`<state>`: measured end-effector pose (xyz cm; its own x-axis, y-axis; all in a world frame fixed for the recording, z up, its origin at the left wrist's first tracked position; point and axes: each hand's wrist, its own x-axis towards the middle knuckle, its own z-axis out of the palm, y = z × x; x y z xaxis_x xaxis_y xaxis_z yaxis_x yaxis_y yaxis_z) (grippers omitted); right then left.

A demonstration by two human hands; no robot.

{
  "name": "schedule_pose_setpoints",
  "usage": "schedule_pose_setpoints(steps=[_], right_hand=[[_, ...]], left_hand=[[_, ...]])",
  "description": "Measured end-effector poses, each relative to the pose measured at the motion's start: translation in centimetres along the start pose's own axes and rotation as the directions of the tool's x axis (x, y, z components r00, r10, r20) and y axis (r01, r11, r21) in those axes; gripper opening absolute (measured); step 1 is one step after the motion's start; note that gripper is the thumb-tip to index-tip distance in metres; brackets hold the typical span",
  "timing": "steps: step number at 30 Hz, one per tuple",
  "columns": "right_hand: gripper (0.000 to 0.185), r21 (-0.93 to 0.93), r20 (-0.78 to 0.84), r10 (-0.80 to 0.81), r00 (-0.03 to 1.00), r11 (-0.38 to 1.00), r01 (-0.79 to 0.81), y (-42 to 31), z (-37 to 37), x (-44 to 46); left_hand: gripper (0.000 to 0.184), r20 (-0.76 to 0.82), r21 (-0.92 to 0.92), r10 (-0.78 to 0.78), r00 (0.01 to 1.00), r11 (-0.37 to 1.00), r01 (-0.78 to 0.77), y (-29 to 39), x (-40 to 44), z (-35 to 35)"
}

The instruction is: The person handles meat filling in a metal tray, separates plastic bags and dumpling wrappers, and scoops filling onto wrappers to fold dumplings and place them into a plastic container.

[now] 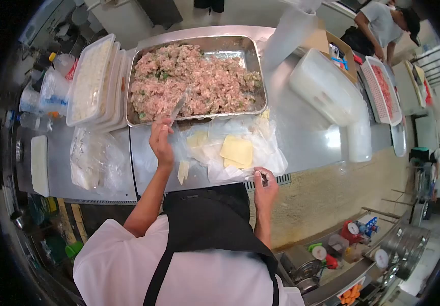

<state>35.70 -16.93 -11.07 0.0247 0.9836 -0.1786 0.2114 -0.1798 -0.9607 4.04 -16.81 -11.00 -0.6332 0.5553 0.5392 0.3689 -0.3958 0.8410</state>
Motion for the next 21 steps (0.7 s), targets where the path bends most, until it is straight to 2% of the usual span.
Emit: schedule_pose_setpoints(steps=[2, 3, 5, 6, 7, 9, 10, 13, 14, 15, 17, 18, 20, 21], right_hand=[[0.014, 0.02, 0.032, -0.012, 0.999, 1.0, 0.011, 0.6, 0.2, 0.1], [0.014, 0.054, 0.05, -0.019, 0.999, 0.998, 0.017, 0.5, 0.5, 0.1], [0.013, 0.023, 0.074, -0.036, 0.997, 0.999, 0.035, 0.3, 0.8, 0.1], [0.014, 0.001, 0.085, -0.048, 0.995, 0.999, 0.048, 0.3, 0.9, 0.2], [0.014, -0.02, 0.097, -0.059, 0.994, 0.998, 0.061, 0.2, 1.0, 0.2], [0.014, -0.026, 0.124, -0.052, 0.991, 0.998, 0.056, -0.1, 1.5, 0.2], [0.014, -0.024, 0.133, -0.048, 0.99, 0.998, 0.052, -0.4, 1.8, 0.2], [0.014, -0.002, 0.166, -0.026, 0.986, 1.0, 0.026, -0.6, 2.3, 0.4], [0.014, -0.008, 0.172, -0.022, 0.985, 1.0, 0.024, -0.7, 2.4, 0.4], [0.014, -0.001, 0.178, -0.034, 0.983, 0.999, 0.035, -0.8, 2.6, 0.4], [0.014, 0.005, 0.184, -0.04, 0.982, 0.999, 0.04, -1.2, 2.9, 0.4], [0.014, -0.014, 0.19, -0.037, 0.981, 0.999, 0.04, -1.7, 2.9, 0.3], [0.014, -0.036, 0.192, -0.026, 0.981, 0.999, 0.033, -2.1, 3.0, 0.1], [0.014, -0.008, 0.193, -0.04, 0.98, 0.999, 0.042, -2.1, 3.2, 0.1]], left_hand=[[0.013, -0.14, 0.07, -0.248, 0.958, 0.963, 0.26, 1.5, -1.1, 0.1], [0.013, -0.157, 0.071, -0.251, 0.955, 0.962, 0.264, 1.7, -1.0, -0.4], [0.014, 0.042, 0.313, -0.387, 0.921, 0.881, 0.356, 1.8, -0.8, -1.6], [0.022, 0.06, 0.337, -0.422, 0.905, 0.862, 0.38, 1.7, -0.3, -1.8], [0.022, 0.043, 0.337, -0.429, 0.902, 0.856, 0.391, 1.4, 0.4, -1.8], [0.028, 0.192, 0.583, -0.337, 0.922, 0.795, 0.169, 0.7, 1.8, -1.8], [0.034, 0.207, 0.602, -0.417, 0.885, 0.768, 0.221, 0.4, 2.2, -1.3], [0.034, 0.249, 0.649, -0.492, 0.834, 0.724, 0.234, 0.8, 2.3, 0.3], [0.032, 0.232, 0.643, -0.53, 0.816, 0.713, 0.28, 0.9, 2.0, 0.7], [0.032, 0.227, 0.644, -0.536, 0.813, 0.709, 0.287, 0.7, 1.5, 0.9], [0.027, 0.156, 0.571, -0.442, 0.884, 0.77, 0.285, 0.1, 0.5, 1.2], [0.027, 0.155, 0.571, -0.45, 0.879, 0.767, 0.292, 0.5, 0.5, 1.3], [0.032, 0.09, 0.593, -0.617, 0.781, 0.663, 0.456, 1.6, 0.6, 1.4], [0.032, 0.088, 0.594, -0.618, 0.781, 0.662, 0.457, 1.5, 0.5, 1.4]])
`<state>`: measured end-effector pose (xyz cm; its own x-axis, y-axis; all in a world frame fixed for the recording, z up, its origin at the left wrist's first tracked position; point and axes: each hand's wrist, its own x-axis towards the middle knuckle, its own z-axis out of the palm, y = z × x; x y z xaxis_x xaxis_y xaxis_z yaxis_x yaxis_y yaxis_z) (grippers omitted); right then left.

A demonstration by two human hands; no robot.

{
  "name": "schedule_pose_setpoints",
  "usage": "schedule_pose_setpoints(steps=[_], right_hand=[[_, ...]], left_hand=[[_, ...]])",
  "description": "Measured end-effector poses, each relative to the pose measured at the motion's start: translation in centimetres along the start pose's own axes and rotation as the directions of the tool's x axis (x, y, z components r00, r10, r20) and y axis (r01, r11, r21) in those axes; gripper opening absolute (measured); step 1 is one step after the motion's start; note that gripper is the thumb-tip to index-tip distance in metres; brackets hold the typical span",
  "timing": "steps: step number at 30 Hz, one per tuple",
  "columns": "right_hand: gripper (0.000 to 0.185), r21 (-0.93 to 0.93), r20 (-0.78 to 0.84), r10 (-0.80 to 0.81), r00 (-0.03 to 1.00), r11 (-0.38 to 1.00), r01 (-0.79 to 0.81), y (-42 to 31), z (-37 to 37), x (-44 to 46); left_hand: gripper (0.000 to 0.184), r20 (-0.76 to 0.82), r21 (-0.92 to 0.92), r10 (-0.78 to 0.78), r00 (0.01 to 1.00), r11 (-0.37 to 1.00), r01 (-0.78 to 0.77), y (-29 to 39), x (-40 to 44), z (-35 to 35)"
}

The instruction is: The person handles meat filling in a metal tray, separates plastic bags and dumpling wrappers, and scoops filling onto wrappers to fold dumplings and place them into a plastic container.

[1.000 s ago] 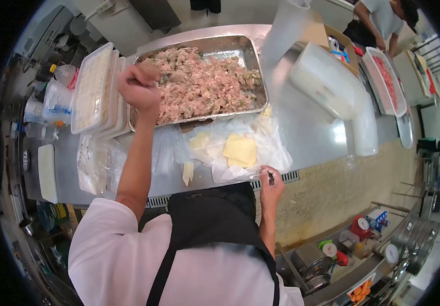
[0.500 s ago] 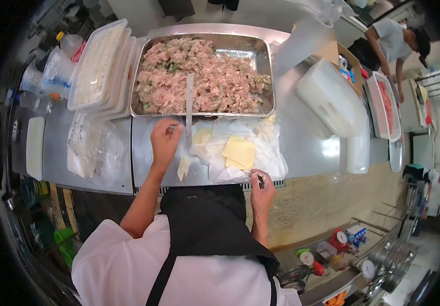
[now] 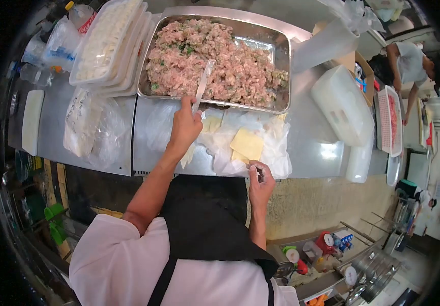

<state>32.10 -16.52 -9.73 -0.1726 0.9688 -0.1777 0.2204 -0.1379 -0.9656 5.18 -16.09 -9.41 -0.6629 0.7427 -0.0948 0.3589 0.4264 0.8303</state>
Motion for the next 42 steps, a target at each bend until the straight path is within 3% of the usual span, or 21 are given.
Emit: schedule_pose_setpoints(steps=[2, 6, 10, 12, 15, 21, 23, 24, 26, 27, 29, 34, 36, 42], right_hand=[[0.014, 0.02, 0.012, -0.016, 1.0, 1.0, 0.015, 0.1, -0.2, -0.5], [0.013, -0.005, 0.109, -0.028, 0.994, 1.0, 0.029, 0.3, -0.4, 0.2], [0.012, 0.008, 0.227, -0.046, 0.973, 0.999, 0.046, -0.7, -0.8, 1.6], [0.011, 0.004, 0.261, -0.061, 0.963, 0.998, 0.062, -1.0, -1.8, 2.2], [0.012, 0.016, 0.276, -0.079, 0.958, 0.997, 0.078, -0.3, -3.8, 2.8], [0.017, 0.015, 0.253, -0.033, 0.967, 0.999, 0.03, 3.2, -9.8, 3.0], [0.016, 0.017, 0.249, -0.022, 0.968, 1.0, 0.018, 4.1, -11.4, 3.1], [0.016, -0.005, 0.254, -0.004, 0.967, 1.0, 0.005, 4.5, -12.1, 3.2], [0.016, 0.019, 0.26, -0.019, 0.965, 1.0, 0.015, 5.1, -12.8, 3.6], [0.015, 0.004, 0.265, -0.033, 0.964, 0.999, 0.033, 5.2, -12.9, 3.8], [0.014, 0.003, 0.276, -0.057, 0.96, 0.998, 0.058, 4.6, -12.7, 4.3], [0.014, 0.079, 0.317, -0.176, 0.932, 0.984, 0.16, 1.3, -12.3, 4.8], [0.014, 0.089, 0.315, -0.18, 0.932, 0.983, 0.16, 1.4, -12.4, 4.8], [0.013, 0.111, 0.299, -0.067, 0.952, 0.993, 0.036, 4.6, -13.1, 3.6]], left_hand=[[0.034, -0.092, 0.018, 0.177, 0.98, 0.984, -0.176, -0.2, -0.2, 0.2], [0.028, -0.08, 0.049, 0.11, 0.991, 0.993, -0.106, 0.5, -0.5, -0.3], [0.022, -0.104, 0.201, 0.081, 0.991, 0.978, -0.059, -0.5, -1.4, 1.1], [0.022, -0.177, 0.253, 0.169, 0.97, 0.96, -0.121, -0.5, -2.1, 1.6], [0.024, -0.153, 0.302, 0.089, 0.984, 0.952, -0.039, 0.2, -5.0, 1.2], [0.021, -0.168, 0.377, 0.132, 0.977, 0.924, -0.059, -0.3, -14.2, -3.4], [0.024, -0.152, 0.324, -0.041, 0.988, 0.942, 0.089, 1.4, -15.5, -6.5], [0.024, -0.155, 0.332, -0.033, 0.987, 0.94, 0.083, 1.6, -15.5, -7.0], [0.023, -0.243, 0.032, 0.066, 0.968, 0.998, -0.059, 2.2, -14.4, -8.0], [0.021, -0.178, -0.226, -0.059, 0.982, 0.974, 0.017, 3.7, -13.5, -7.7], [0.022, 0.039, -0.563, -0.239, 0.97, 0.797, 0.219, 5.0, -11.0, -6.8], [0.018, 0.081, -0.679, -0.244, 0.966, 0.696, 0.233, 0.4, -2.0, 1.0], [0.017, 0.178, -0.711, -0.222, 0.959, 0.645, 0.281, -2.0, -0.3, 3.4], [0.016, 0.138, -0.582, -0.373, 0.918, 0.719, 0.379, -4.3, -12.8, 1.0]])
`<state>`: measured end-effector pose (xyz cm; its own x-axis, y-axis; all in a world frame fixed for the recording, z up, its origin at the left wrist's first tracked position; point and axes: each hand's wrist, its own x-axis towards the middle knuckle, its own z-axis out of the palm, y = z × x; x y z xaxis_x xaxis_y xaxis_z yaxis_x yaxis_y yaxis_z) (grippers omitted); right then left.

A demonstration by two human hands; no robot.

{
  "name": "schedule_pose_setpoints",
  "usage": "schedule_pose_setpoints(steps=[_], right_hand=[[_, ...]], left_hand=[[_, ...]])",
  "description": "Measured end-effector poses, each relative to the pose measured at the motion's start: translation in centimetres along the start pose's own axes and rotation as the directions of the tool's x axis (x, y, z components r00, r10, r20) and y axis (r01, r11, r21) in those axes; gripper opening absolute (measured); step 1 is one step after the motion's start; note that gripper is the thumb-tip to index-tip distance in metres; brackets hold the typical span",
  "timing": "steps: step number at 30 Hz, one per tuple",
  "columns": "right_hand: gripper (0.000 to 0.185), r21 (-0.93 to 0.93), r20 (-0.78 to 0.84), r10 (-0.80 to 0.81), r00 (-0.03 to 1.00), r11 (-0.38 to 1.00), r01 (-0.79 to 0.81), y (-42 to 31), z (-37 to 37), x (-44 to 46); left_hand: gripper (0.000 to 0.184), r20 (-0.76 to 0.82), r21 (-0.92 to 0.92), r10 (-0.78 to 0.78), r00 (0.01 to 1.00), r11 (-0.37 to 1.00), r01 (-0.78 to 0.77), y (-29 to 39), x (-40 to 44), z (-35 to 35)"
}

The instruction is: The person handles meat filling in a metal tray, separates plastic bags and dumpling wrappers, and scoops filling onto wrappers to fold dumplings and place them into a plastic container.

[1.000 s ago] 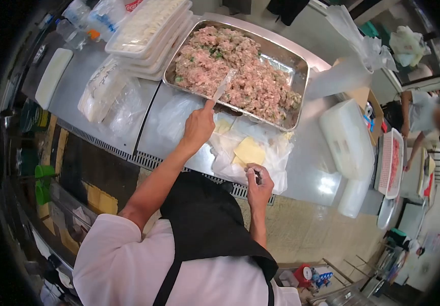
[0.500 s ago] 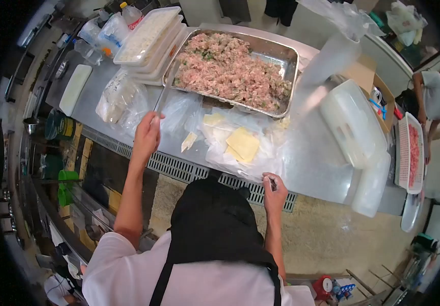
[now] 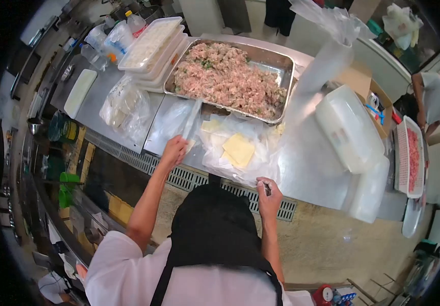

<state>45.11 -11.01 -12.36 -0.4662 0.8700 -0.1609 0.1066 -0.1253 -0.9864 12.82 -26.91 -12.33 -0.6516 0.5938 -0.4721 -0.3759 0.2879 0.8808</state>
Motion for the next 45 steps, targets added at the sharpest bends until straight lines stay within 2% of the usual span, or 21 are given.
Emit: schedule_pose_setpoints(steps=[1, 3, 5, 8, 10, 12, 13, 15, 18, 20, 21, 23, 24, 26, 28, 29, 31, 35, 40, 43, 45], right_hand=[[0.012, 0.026, 0.009, 0.016, 1.0, 1.0, -0.016, 0.3, 0.2, -0.1], [0.012, -0.005, 0.03, -0.005, 1.0, 1.0, 0.006, 0.3, 1.2, 0.1], [0.011, -0.023, 0.094, -0.039, 0.995, 0.999, 0.041, 0.5, 2.3, 1.0], [0.011, -0.122, 0.156, -0.1, 0.983, 0.985, 0.12, -1.9, 3.9, 2.6], [0.01, -0.075, 0.151, -0.118, 0.982, 0.989, 0.13, -2.6, 4.5, 3.6], [0.01, 0.008, 0.13, -0.155, 0.979, 0.988, 0.156, -3.3, 4.3, 4.2], [0.01, 0.0, 0.116, -0.176, 0.978, 0.984, 0.177, -3.7, 4.0, 4.2], [0.01, 0.01, 0.057, -0.17, 0.984, 0.985, 0.17, -3.6, 2.8, 4.2], [0.01, -0.012, -0.007, -0.131, 0.991, 0.991, 0.131, -1.8, -0.3, 2.9], [0.011, -0.018, -0.09, -0.041, 0.995, 0.999, 0.039, -0.8, -2.1, 1.9], [0.012, -0.034, -0.122, -0.039, 0.992, 0.999, 0.035, -0.6, -2.8, 1.3], [0.012, -0.048, -0.15, -0.027, 0.988, 0.999, 0.02, 1.1, -4.6, 0.3], [0.013, -0.066, -0.175, -0.014, 0.985, 0.998, 0.002, 1.8, -5.1, 0.0], [0.014, -0.041, -0.19, 0.013, 0.982, 0.999, -0.021, 1.6, -5.4, -0.4], [0.014, -0.014, -0.189, 0.025, 0.982, 0.999, -0.029, 1.3, -5.3, -0.2], [0.014, -0.013, -0.191, 0.024, 0.981, 1.0, -0.027, 0.9, -5.1, -0.1], [0.014, -0.041, -0.225, -0.042, 0.973, 0.999, 0.033, 0.0, -4.7, 0.2], [0.013, -0.04, -0.321, -0.073, 0.944, 0.997, 0.064, 0.7, -5.5, -0.3], [0.014, 0.077, -0.392, -0.018, 0.92, 0.996, 0.052, 2.1, -6.7, -2.5], [0.014, 0.046, -0.401, -0.015, 0.916, 0.998, 0.037, 2.4, -7.4, -3.5], [0.014, 0.015, -0.399, -0.001, 0.917, 1.0, 0.008, 2.1, -7.8, -3.8]], left_hand=[[0.016, -0.029, 0.056, -0.015, 0.999, 0.998, 0.017, 1.1, -1.8, -0.9], [0.015, -0.073, 0.096, 0.098, 0.992, 0.991, -0.091, 2.6, -3.0, -3.0], [0.015, -0.05, 0.281, 0.244, 0.969, 0.934, -0.221, 5.5, -3.1, -4.6], [0.016, -0.064, 0.456, 0.292, 0.954, 0.859, -0.233, 7.6, -0.5, -5.3], [0.018, -0.06, 0.553, 0.304, 0.951, 0.803, -0.222, 5.8, 1.8, -5.2], [0.022, -0.206, 0.661, 0.474, 0.856, 0.713, -0.236, 2.7, 4.5, -3.2], [0.022, -0.188, 0.666, 0.477, 0.858, 0.704, -0.245, 3.0, 4.0, -2.0], [0.028, 0.024, 0.658, 0.415, 0.909, 0.678, -0.327, 3.6, 2.6, 0.0], [0.026, 0.158, 0.68, 0.436, 0.886, 0.603, -0.418, 6.3, 2.3, -3.2], [0.026, 0.174, 0.902, 0.427, 0.887, 0.293, -0.318, 9.4, 1.8, -5.3], [0.026, 0.176, 0.902, 0.431, 0.885, 0.29, -0.32, 10.8, 1.7, -5.9], [0.022, 0.229, 0.967, 0.322, 0.919, 0.032, -0.252, 13.0, 2.3, -6.2], [0.022, 0.238, 0.965, 0.32, 0.917, 0.028, -0.26, 13.7, 3.3, -5.7], [0.018, 0.348, 0.938, 0.462, 0.816, -0.166, -0.306, 15.2, 5.5, -4.4], [0.014, 0.313, 0.931, 0.264, 0.912, -0.277, -0.239, 19.2, 5.5, 0.5], [0.014, 0.315, 0.93, 0.265, 0.911, -0.278, -0.24, 19.6, 5.1, 2.1], [0.012, 0.447, 0.888, 0.336, 0.829, -0.281, -0.364, 20.4, 4.8, 4.5], [0.013, 0.522, 0.851, 0.353, 0.777, -0.28, -0.444, 18.0, 6.6, 5.0], [0.015, 0.518, 0.841, 0.35, 0.78, -0.041, -0.54, 15.5, 7.0, 6.7], [0.017, 0.531, 0.845, 0.298, 0.793, -0.11, -0.524, 15.8, 5.3, 8.8], [0.02, 0.539, 0.838, 0.301, 0.787, -0.094, -0.538, 15.6, 5.2, 9.1]])
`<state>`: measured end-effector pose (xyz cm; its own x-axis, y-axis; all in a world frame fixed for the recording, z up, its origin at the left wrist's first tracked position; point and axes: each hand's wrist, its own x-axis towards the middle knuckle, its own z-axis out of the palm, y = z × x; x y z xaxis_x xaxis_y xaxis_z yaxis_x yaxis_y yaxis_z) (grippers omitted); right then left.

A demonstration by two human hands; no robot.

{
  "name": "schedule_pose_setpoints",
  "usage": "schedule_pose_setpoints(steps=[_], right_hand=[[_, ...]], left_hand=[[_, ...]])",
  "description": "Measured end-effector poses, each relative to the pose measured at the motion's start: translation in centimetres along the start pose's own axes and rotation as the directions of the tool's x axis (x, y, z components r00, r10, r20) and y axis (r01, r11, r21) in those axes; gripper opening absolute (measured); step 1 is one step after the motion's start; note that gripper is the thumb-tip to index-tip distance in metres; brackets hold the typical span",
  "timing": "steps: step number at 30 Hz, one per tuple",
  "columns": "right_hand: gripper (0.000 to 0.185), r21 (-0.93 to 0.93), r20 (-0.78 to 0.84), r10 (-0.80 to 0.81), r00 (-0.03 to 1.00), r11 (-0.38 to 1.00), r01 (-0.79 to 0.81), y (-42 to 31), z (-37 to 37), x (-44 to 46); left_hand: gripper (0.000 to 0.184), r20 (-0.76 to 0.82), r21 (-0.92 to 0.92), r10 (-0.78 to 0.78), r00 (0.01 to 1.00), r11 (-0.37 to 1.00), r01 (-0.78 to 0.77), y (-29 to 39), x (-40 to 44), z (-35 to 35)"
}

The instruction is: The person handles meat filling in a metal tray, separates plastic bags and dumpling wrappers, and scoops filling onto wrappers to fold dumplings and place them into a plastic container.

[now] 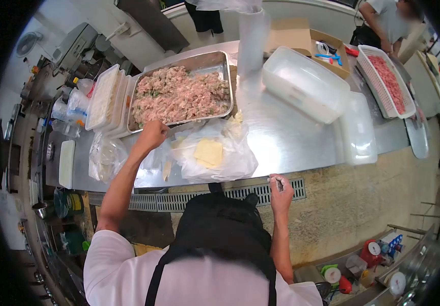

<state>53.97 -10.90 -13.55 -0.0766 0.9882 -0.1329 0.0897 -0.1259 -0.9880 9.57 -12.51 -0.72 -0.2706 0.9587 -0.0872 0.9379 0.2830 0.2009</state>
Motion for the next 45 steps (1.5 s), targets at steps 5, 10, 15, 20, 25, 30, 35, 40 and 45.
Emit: schedule_pose_setpoints(steps=[5, 10, 15, 20, 25, 30, 35, 40, 45], right_hand=[[0.014, 0.025, -0.022, -0.045, 0.999, 0.999, 0.046, -0.5, -0.2, 0.3], [0.014, 0.058, -0.014, -0.068, 0.998, 0.996, 0.068, -1.2, 0.0, 0.2], [0.014, -0.04, 0.053, -0.082, 0.995, 0.996, 0.084, -1.1, 0.1, -0.5], [0.013, -0.032, 0.089, -0.063, 0.994, 0.997, 0.066, -1.8, 0.7, -1.7], [0.013, 0.002, 0.072, -0.078, 0.994, 0.997, 0.078, -0.8, 1.5, -2.0], [0.012, -0.134, 0.253, -0.228, 0.94, 0.954, 0.268, -5.7, 6.1, -2.9], [0.015, -0.069, 0.419, -0.445, 0.791, 0.854, 0.516, -6.5, 13.3, -0.7], [0.021, -0.314, 0.511, -0.435, 0.741, 0.709, 0.632, -5.6, 19.2, 2.8], [0.021, -0.456, 0.486, -0.394, 0.78, 0.647, 0.611, -4.6, 21.0, 4.0]], left_hand=[[0.023, 0.062, 0.055, 0.013, 0.998, 0.998, -0.016, -0.7, 0.0, 0.3], [0.014, -0.048, -0.353, 0.023, 0.999, 0.935, -0.039, -1.5, -0.3, -4.9], [0.016, -0.215, -0.643, -0.161, 0.963, 0.766, -0.015, 0.3, -1.4, -7.9], [0.025, -0.547, -0.107, 0.063, 0.835, 0.984, -0.144, -3.0, -0.5, 2.3], [0.023, -0.513, -0.129, -0.098, 0.853, 0.991, 0.036, -1.4, -2.1, 0.2], [0.027, -0.384, -0.244, -0.228, 0.895, 0.96, 0.139, -2.4, -3.8, -1.2], [0.031, -0.18, -0.265, -0.264, 0.947, 0.941, 0.212, -5.4, -4.7, -2.0], [0.029, -0.091, -0.146, -0.191, 0.977, 0.973, 0.177, -11.4, -3.4, -4.1], [0.023, 0.148, 0.102, -0.144, 0.978, 0.986, 0.13, -13.6, -1.7, -10.4]])
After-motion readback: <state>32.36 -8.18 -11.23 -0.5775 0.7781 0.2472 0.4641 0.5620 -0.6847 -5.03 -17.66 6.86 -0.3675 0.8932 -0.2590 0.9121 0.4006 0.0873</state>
